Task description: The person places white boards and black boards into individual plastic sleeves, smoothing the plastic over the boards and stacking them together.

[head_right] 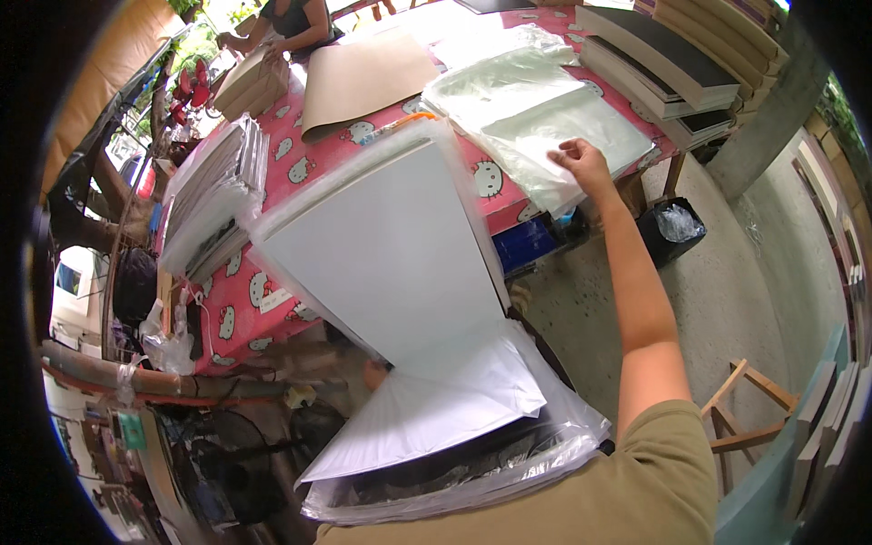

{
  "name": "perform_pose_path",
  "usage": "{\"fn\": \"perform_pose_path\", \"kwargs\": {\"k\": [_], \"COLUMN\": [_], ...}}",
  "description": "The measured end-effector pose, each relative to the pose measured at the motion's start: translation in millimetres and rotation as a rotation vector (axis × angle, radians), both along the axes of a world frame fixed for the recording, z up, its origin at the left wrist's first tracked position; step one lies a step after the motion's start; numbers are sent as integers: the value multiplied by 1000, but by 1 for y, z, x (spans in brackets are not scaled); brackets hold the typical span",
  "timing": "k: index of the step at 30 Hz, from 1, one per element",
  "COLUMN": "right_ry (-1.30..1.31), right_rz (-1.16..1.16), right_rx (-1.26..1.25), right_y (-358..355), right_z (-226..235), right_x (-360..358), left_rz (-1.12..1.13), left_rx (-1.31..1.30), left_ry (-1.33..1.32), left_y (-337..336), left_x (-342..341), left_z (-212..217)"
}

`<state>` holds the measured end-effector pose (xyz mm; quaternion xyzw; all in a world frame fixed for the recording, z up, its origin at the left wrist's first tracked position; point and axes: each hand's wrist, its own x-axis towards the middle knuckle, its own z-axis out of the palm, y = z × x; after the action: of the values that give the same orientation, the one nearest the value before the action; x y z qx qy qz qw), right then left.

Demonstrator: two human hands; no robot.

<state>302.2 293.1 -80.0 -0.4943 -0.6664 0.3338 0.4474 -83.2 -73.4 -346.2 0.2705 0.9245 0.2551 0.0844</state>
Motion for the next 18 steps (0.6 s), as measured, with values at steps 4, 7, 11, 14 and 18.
{"fn": "perform_pose_path", "kwargs": {"k": [4,7,11,14,18], "right_ry": [-259,0,168,19,-234], "right_rz": [-42,-452,-387,135,1092], "right_rx": [20,443,732,176,152], "right_y": [0,9,-31,-95,-192], "right_z": [-1,31,105,90,123], "right_x": [-1,7,0,-57,-130], "left_rz": [46,86,48,-211,-1115], "left_rx": [321,468,833,1136,804], "left_ry": [-96,-165,-67,-150,-159], "left_y": [-9,-14,-4,19,66], "left_x": [-4,-27,-24,3,47], "left_z": [9,55,182,278,364]}}
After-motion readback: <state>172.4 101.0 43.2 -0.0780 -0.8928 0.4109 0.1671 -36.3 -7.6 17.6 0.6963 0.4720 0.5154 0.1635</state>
